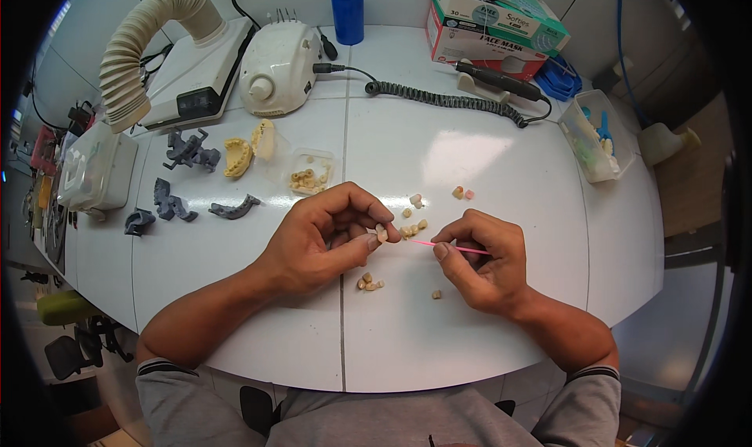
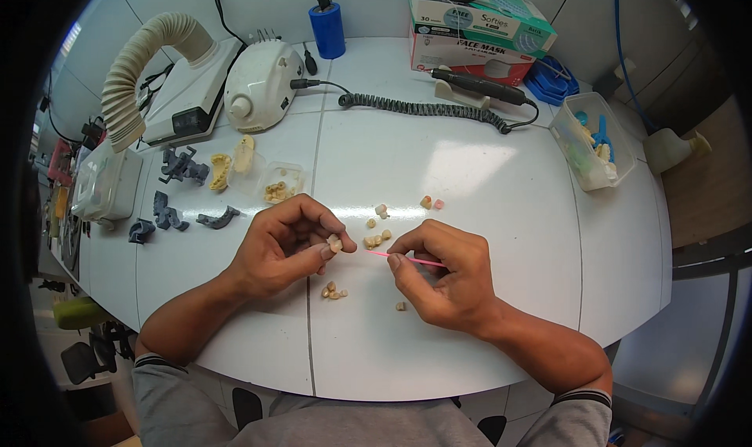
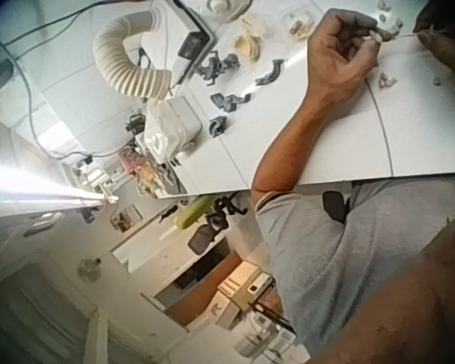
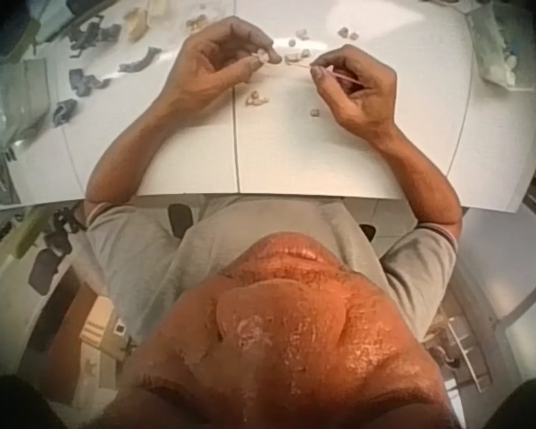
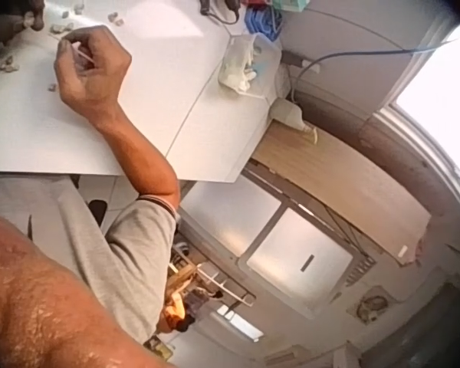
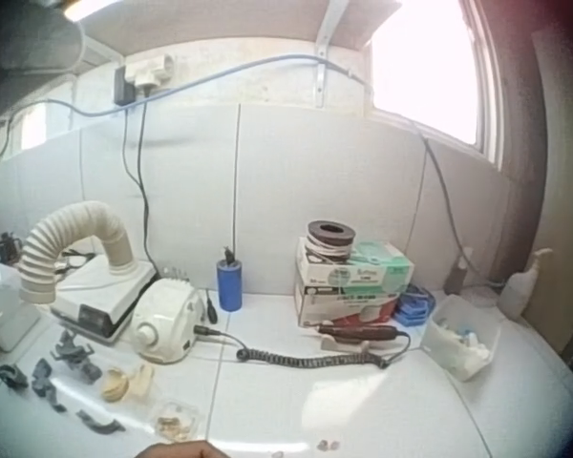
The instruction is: Cleaning and inspecting dental crown components using a small pick tool on a lab bench.
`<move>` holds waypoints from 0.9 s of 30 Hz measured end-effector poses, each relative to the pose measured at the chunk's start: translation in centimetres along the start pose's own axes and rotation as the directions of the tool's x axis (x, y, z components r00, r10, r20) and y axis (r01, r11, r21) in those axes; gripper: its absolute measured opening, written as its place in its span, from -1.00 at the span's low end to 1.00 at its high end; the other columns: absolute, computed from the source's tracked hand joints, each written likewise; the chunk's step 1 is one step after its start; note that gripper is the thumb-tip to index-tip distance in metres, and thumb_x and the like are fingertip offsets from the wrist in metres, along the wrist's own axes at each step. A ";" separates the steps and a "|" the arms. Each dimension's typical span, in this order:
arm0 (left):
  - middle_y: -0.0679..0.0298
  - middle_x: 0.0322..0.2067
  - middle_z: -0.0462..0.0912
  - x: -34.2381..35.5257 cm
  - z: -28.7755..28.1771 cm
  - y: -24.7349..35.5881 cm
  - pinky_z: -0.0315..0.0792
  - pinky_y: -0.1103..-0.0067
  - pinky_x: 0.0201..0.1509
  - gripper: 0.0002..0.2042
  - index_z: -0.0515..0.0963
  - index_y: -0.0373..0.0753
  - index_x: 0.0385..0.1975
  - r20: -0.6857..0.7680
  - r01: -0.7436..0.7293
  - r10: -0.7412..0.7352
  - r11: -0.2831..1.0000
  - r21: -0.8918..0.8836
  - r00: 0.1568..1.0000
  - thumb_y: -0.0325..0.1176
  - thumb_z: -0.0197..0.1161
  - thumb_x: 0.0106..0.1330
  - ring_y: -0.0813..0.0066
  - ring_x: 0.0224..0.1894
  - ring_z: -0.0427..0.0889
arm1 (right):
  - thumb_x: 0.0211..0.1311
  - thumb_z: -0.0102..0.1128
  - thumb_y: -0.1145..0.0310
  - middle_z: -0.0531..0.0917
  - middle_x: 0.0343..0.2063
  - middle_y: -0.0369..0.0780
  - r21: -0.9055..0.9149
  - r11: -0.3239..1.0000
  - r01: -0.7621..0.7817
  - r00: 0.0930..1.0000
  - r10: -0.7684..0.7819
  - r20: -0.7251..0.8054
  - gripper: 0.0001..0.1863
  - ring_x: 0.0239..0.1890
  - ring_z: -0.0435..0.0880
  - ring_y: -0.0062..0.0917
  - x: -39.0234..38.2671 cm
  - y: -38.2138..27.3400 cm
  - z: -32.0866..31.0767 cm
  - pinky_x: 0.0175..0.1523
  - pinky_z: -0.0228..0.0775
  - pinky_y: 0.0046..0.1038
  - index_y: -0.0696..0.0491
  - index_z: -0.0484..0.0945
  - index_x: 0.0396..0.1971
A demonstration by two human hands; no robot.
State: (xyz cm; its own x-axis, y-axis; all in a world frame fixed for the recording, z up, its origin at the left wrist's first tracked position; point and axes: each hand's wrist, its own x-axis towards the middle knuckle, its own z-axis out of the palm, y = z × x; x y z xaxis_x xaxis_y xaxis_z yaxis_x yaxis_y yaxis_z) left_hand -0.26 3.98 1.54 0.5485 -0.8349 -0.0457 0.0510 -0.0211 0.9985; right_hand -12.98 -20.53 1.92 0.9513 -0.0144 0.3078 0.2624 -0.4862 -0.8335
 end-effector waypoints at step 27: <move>0.07 -0.03 0.76 0.1 0.1 0.0 0.60 0.66 -0.11 -0.70 0.53 -0.40 0.15 -0.006 -0.024 0.024 0.999 0.038 1.000 -0.57 0.20 0.45 0.64 -0.10 0.71 | 0.27 0.38 0.54 0.73 -0.49 -0.21 0.025 0.998 -0.050 0.999 0.050 0.010 -0.94 -0.55 0.64 -0.66 0.0 0.0 0.1 -0.45 0.40 -0.57 0.22 0.73 -0.33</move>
State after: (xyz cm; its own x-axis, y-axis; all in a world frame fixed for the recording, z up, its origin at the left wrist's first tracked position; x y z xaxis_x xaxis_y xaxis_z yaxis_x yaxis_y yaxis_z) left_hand -0.31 3.87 1.54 0.5543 -0.8320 -0.0217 0.0059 -0.0221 0.9997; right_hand -13.00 -20.44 1.85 0.9648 -0.0298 0.2613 0.2183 -0.4633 -0.8589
